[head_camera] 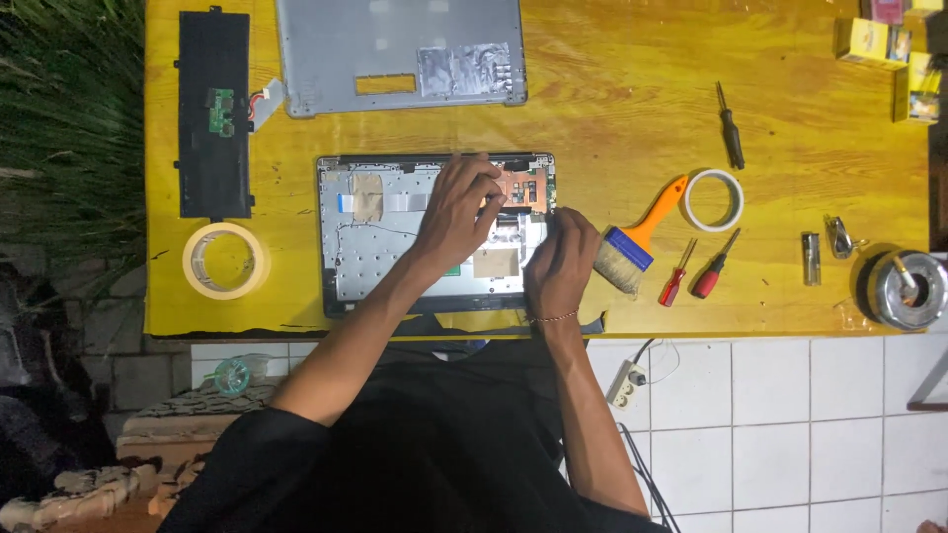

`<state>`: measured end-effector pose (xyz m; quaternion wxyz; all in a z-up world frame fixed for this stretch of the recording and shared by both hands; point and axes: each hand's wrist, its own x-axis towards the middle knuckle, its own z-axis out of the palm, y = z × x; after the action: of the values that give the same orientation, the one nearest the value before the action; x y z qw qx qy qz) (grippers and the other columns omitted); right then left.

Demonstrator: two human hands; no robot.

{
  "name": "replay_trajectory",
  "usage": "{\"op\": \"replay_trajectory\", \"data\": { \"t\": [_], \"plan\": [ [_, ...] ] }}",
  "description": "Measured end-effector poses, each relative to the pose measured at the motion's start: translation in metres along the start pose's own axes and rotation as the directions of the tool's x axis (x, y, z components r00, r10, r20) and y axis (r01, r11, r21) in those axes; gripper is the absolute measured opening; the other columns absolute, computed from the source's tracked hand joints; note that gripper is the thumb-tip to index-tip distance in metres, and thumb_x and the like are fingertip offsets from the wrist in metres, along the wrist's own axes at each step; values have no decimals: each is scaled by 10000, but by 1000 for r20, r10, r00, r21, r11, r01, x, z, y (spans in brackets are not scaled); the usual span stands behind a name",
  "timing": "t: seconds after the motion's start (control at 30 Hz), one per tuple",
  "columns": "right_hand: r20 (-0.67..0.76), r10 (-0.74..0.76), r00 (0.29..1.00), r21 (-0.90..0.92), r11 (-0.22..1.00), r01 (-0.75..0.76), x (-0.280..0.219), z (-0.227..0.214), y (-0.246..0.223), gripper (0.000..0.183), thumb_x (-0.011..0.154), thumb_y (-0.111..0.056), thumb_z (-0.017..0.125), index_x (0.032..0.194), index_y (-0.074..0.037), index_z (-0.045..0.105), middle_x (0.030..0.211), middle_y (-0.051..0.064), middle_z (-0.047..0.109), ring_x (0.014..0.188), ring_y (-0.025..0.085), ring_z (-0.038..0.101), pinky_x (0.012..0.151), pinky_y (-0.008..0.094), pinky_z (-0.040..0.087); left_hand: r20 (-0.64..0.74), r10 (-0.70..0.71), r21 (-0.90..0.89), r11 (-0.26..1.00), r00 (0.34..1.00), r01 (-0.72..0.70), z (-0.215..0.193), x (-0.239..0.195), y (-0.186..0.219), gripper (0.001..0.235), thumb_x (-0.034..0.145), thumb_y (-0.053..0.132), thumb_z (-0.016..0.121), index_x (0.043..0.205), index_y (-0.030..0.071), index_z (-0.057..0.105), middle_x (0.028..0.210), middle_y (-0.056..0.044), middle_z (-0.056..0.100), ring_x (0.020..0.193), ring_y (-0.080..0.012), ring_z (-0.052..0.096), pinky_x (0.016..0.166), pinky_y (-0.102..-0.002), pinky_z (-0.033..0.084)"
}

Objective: The person works on the internal components of a disassembled laptop placed on a yellow table. They use their hands to manipulate small parts and wires on the motherboard area. Tools and a roll of tape are visible on the table.

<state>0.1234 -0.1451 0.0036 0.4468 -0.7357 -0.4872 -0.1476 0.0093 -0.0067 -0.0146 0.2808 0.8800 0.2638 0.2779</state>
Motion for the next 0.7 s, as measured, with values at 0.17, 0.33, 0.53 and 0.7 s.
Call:
{"op": "replay_trajectory", "data": {
  "t": [0.17,0.33,0.53,0.7],
  "plan": [
    [22,0,1000,21,1000,-1,2,-2,-2,241,1024,24,476,1181,25,658,1095,178,626,1004,379,627,911,448,509,9,-5,18,1000,1000,4,-4,0,9,132,980,202,709,926,93,659,1175,-64,619,1375,-331,518,1224,-564,285],
    [26,25,999,38,999,-26,0,-2,-5,256,1016,40,458,1190,21,645,1091,180,628,1003,389,629,919,441,503,0,9,-13,1000,1000,-9,-7,-2,13,269,875,243,835,942,84,629,1190,-95,607,1378,-381,509,1231,-596,254],
    [41,84,996,24,996,-85,-3,0,-3,279,1011,70,454,1224,15,625,1103,160,634,1019,360,637,934,433,514,54,-25,26,999,998,24,-10,0,23,367,766,252,905,957,89,638,1218,-114,609,1415,-395,470,1252,-628,198],
    [39,57,998,35,998,-58,-1,-2,-2,326,969,79,470,1187,-33,685,1132,136,629,1065,358,623,946,442,520,44,-63,20,998,997,62,-5,-2,21,344,781,204,893,957,113,611,1230,-69,591,1439,-346,446,1276,-568,188]
  ]
}}
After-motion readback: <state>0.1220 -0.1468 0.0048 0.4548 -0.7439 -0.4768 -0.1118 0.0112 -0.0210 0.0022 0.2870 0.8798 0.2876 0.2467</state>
